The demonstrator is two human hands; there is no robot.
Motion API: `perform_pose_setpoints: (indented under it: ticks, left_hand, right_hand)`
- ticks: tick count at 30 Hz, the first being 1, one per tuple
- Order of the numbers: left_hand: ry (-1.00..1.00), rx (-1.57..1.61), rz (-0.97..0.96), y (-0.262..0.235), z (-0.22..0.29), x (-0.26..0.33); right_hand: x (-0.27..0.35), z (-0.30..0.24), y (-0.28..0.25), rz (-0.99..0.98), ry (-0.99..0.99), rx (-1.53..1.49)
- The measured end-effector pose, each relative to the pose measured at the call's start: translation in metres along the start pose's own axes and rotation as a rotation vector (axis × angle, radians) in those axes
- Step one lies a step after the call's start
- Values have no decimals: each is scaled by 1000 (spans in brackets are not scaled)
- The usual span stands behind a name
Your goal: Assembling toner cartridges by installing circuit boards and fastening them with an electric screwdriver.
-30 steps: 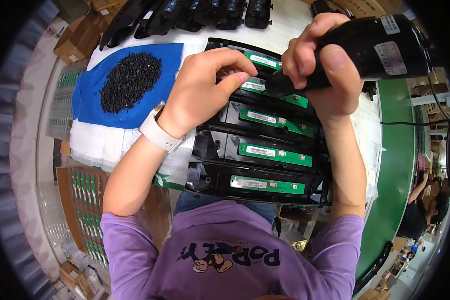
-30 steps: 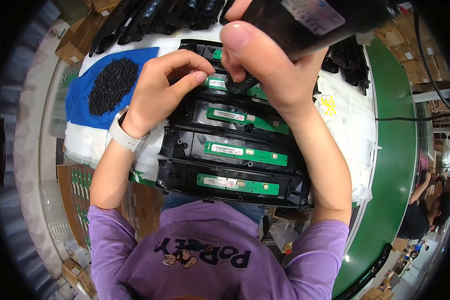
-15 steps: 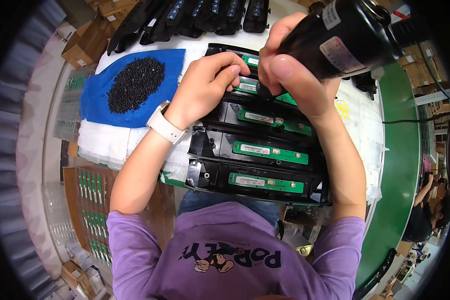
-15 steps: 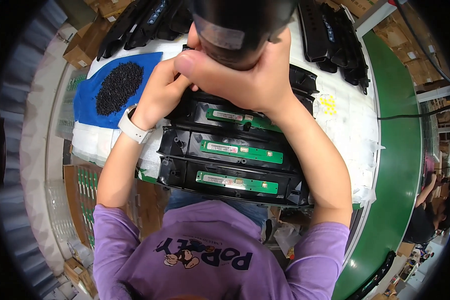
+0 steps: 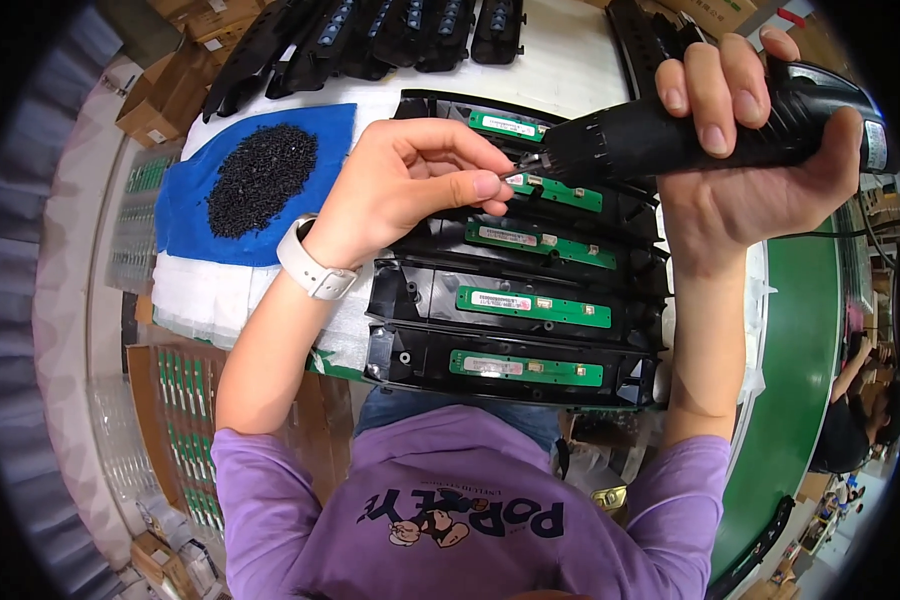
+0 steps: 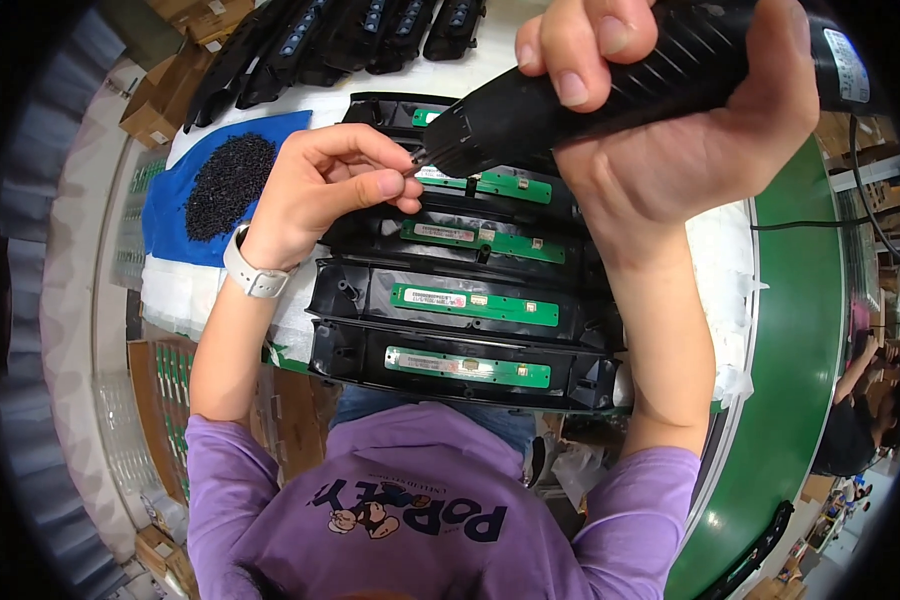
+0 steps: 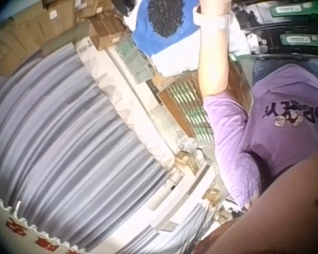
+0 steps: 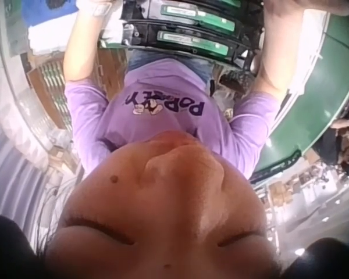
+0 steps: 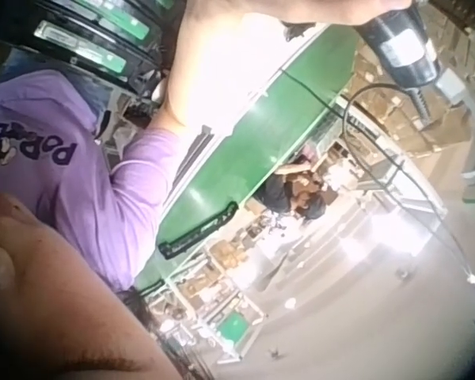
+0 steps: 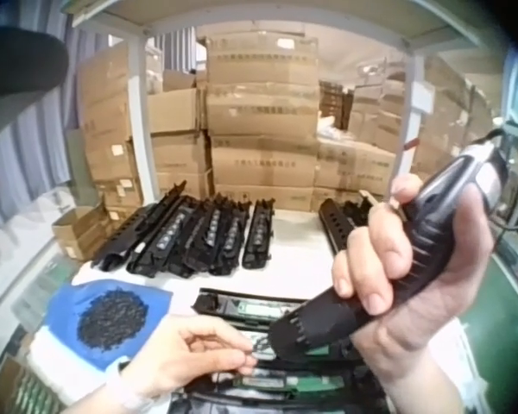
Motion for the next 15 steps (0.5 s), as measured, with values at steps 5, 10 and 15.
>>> perform_pose_setpoints:
  ticks: [5, 10, 15]
  left_hand:
    - [4, -36, -11, -1, -7, -3]
    - [-14, -4, -10, -3, -7, 0]
    - [-15, 81, -1, -10, 1, 6]
  right_hand:
    - [1, 5, 4, -12, 8, 31]
    - [4, 8, 4, 137, -6, 22]
    - [-10, 21, 2, 160, 49, -54]
Point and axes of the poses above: each hand's wrist, its own x-axis away from the middle knuckle, its own y-axis out of the palm, z = x × y, the point moved 5 cm from there along -x, towards the middle knuckle, and after that the axes turned 1 degree about -z, right-handed, at the moved point
